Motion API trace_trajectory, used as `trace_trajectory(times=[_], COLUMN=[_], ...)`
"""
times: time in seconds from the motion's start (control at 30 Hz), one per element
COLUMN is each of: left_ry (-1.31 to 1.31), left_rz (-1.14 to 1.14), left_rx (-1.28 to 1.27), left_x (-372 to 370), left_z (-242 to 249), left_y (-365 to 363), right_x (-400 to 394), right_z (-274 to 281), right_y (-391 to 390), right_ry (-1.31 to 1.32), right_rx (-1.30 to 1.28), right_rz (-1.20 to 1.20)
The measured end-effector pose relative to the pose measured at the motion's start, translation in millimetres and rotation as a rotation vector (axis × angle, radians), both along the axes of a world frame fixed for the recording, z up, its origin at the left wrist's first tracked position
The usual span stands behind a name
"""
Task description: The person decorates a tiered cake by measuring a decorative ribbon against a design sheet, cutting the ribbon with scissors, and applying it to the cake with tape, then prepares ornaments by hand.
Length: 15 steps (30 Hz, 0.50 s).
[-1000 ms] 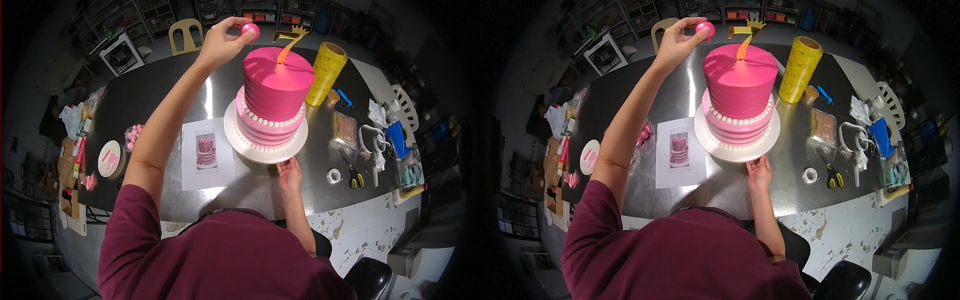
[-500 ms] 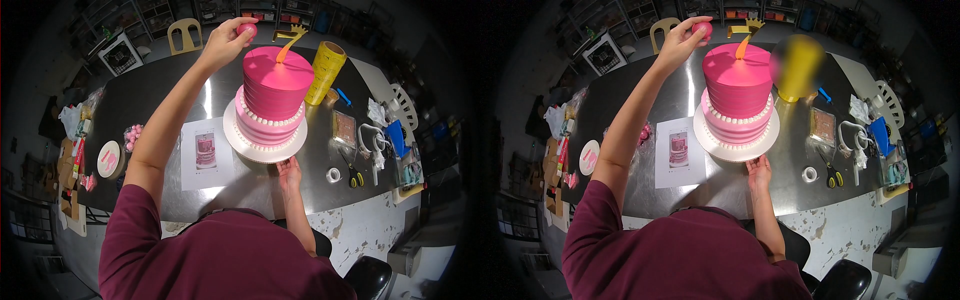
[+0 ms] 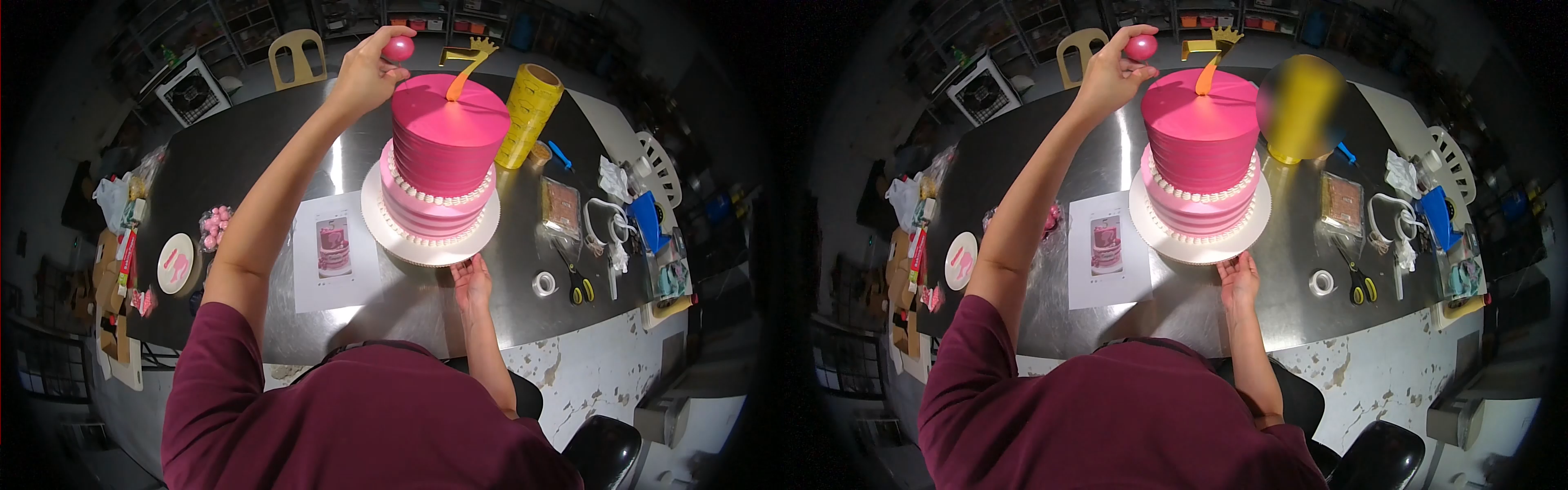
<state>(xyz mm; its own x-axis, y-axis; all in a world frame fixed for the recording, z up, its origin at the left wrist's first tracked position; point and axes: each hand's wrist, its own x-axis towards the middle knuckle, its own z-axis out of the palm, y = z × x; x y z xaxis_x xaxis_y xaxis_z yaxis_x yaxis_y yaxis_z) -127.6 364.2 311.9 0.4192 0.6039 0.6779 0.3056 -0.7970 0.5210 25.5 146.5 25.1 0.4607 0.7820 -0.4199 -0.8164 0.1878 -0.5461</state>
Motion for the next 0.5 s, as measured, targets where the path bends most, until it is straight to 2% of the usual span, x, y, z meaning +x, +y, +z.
trace_trajectory(times=[0.5], left_ry=[0.002], left_rz=[0.029], left_rx=[0.039], left_x=[1.9], left_z=[0.7], left_y=[-1.1], right_x=[0.4], right_z=[-0.3], right_y=[0.7], right_ry=[-0.013], right_rx=[-0.003], right_rz=[-0.007])
